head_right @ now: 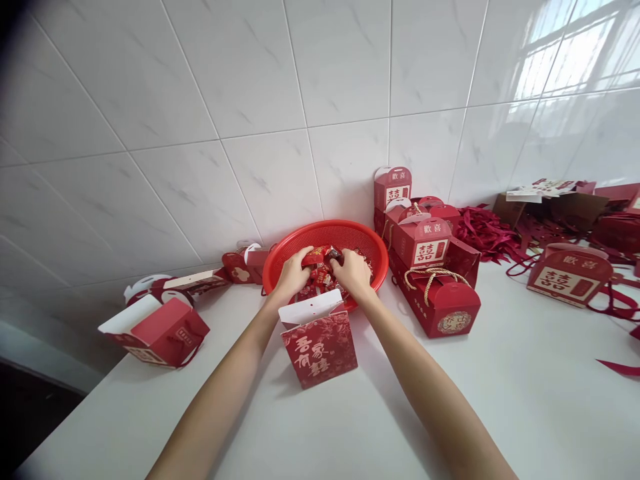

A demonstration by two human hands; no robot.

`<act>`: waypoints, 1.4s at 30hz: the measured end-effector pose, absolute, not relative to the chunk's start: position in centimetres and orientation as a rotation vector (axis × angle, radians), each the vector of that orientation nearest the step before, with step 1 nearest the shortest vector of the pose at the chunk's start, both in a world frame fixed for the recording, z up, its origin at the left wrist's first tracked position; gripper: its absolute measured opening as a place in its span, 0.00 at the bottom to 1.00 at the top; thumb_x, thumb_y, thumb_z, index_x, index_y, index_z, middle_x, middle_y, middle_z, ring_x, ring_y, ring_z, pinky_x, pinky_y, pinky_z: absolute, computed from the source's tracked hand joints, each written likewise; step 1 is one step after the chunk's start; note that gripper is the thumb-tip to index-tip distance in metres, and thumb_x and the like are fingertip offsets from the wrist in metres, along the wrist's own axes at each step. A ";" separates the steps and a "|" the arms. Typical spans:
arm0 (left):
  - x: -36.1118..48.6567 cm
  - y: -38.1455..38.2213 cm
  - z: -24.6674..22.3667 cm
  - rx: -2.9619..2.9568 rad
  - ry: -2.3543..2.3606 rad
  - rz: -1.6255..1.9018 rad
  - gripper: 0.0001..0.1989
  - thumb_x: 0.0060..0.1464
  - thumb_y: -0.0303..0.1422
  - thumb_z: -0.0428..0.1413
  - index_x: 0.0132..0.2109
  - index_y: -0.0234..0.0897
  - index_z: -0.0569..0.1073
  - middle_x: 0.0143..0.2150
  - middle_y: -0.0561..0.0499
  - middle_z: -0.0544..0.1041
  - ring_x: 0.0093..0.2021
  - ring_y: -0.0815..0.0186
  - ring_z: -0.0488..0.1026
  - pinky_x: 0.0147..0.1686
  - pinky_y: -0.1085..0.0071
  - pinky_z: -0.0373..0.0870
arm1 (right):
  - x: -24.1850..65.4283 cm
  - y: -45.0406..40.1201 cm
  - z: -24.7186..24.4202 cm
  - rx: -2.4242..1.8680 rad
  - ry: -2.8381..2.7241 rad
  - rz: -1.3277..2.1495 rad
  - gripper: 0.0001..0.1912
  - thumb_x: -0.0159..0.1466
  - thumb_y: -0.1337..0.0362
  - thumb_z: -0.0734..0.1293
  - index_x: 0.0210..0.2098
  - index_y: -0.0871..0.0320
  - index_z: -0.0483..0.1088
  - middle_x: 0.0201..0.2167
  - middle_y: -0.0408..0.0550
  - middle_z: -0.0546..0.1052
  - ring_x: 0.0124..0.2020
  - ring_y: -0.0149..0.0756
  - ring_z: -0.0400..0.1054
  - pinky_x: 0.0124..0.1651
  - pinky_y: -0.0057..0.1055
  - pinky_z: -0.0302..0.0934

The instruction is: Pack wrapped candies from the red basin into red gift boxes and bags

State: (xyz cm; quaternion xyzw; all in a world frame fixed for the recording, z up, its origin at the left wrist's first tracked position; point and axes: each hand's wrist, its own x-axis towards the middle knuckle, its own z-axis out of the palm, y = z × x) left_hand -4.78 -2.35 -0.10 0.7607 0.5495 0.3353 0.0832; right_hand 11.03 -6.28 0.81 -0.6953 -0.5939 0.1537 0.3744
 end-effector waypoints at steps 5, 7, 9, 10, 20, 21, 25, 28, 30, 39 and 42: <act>-4.6 -2.9 0.1 2.256 1.643 0.982 0.31 0.53 0.16 0.52 0.63 0.37 0.70 0.61 0.44 0.76 0.62 0.57 0.72 0.63 0.61 0.66 | 11.8 -5.7 0.5 -1.475 -1.259 0.552 0.08 0.59 0.59 0.67 0.27 0.55 0.69 0.30 0.47 0.80 0.38 0.43 0.73 0.41 0.33 0.61; -4.6 -3.2 0.3 2.274 1.632 0.926 0.32 0.51 0.14 0.50 0.62 0.36 0.71 0.61 0.44 0.75 0.62 0.58 0.71 0.64 0.62 0.65 | 12.1 -5.3 0.2 -1.392 -1.224 0.591 0.10 0.60 0.56 0.66 0.29 0.56 0.69 0.31 0.47 0.80 0.37 0.42 0.73 0.41 0.33 0.62; -4.6 -3.4 0.4 2.286 1.615 0.871 0.32 0.50 0.14 0.49 0.61 0.36 0.72 0.62 0.44 0.74 0.64 0.59 0.70 0.64 0.63 0.64 | 12.3 -4.9 -0.2 -1.299 -1.183 0.655 0.12 0.59 0.54 0.66 0.31 0.57 0.70 0.32 0.48 0.80 0.36 0.41 0.74 0.40 0.32 0.64; -4.6 -3.4 0.5 2.285 1.609 0.853 0.32 0.50 0.13 0.49 0.61 0.37 0.73 0.63 0.44 0.74 0.64 0.59 0.69 0.64 0.63 0.64 | 12.3 -4.8 -0.3 -1.256 -1.159 0.693 0.13 0.59 0.53 0.66 0.31 0.58 0.71 0.32 0.48 0.80 0.35 0.40 0.74 0.39 0.32 0.65; -4.3 -3.4 0.6 2.238 1.519 0.972 0.33 0.53 0.15 0.51 0.65 0.38 0.67 0.63 0.46 0.73 0.64 0.62 0.69 0.64 0.67 0.64 | 12.3 -5.3 0.3 -1.048 -0.956 1.006 0.11 0.56 0.57 0.71 0.29 0.58 0.69 0.27 0.46 0.78 0.26 0.35 0.74 0.31 0.31 0.69; -4.3 -3.4 0.7 2.219 1.513 0.996 0.33 0.55 0.16 0.51 0.67 0.39 0.65 0.63 0.46 0.73 0.63 0.62 0.70 0.63 0.66 0.65 | 12.3 -5.4 0.3 -1.041 -0.950 1.026 0.10 0.56 0.58 0.71 0.29 0.58 0.69 0.27 0.45 0.78 0.26 0.35 0.74 0.30 0.31 0.70; -4.2 -3.5 0.9 2.182 1.521 1.087 0.31 0.59 0.19 0.52 0.68 0.42 0.63 0.61 0.46 0.75 0.61 0.62 0.72 0.63 0.64 0.64 | 12.3 -5.5 0.2 -1.028 -0.946 1.083 0.11 0.54 0.59 0.73 0.27 0.57 0.69 0.24 0.45 0.77 0.26 0.36 0.74 0.30 0.32 0.71; -4.2 -3.6 0.9 2.186 1.523 1.122 0.30 0.58 0.19 0.54 0.66 0.40 0.66 0.60 0.46 0.76 0.63 0.61 0.70 0.64 0.64 0.63 | 12.2 -5.5 0.1 -1.032 -0.965 1.118 0.13 0.53 0.59 0.74 0.24 0.57 0.67 0.21 0.43 0.76 0.24 0.35 0.72 0.28 0.31 0.71; -4.2 -3.6 0.9 2.189 1.522 1.126 0.28 0.57 0.19 0.54 0.63 0.38 0.68 0.61 0.45 0.75 0.62 0.61 0.70 0.64 0.65 0.63 | 12.2 -5.5 0.1 -1.035 -0.979 1.131 0.14 0.52 0.59 0.74 0.22 0.56 0.66 0.20 0.42 0.75 0.23 0.34 0.71 0.28 0.31 0.71; -4.0 -4.0 1.0 2.212 1.528 1.087 0.25 0.56 0.17 0.53 0.58 0.42 0.73 0.58 0.49 0.77 0.61 0.61 0.72 0.63 0.63 0.65 | 12.2 -5.8 -0.2 -1.040 -1.011 1.120 0.18 0.49 0.55 0.76 0.21 0.56 0.65 0.20 0.42 0.73 0.23 0.33 0.69 0.26 0.29 0.68; -4.2 -4.0 0.9 2.184 1.672 1.071 0.25 0.56 0.18 0.53 0.59 0.39 0.72 0.57 0.44 0.77 0.60 0.59 0.72 0.62 0.62 0.66 | 12.2 -5.8 -0.3 -1.032 -1.001 1.088 0.19 0.48 0.52 0.76 0.21 0.55 0.64 0.20 0.40 0.72 0.23 0.32 0.67 0.25 0.29 0.66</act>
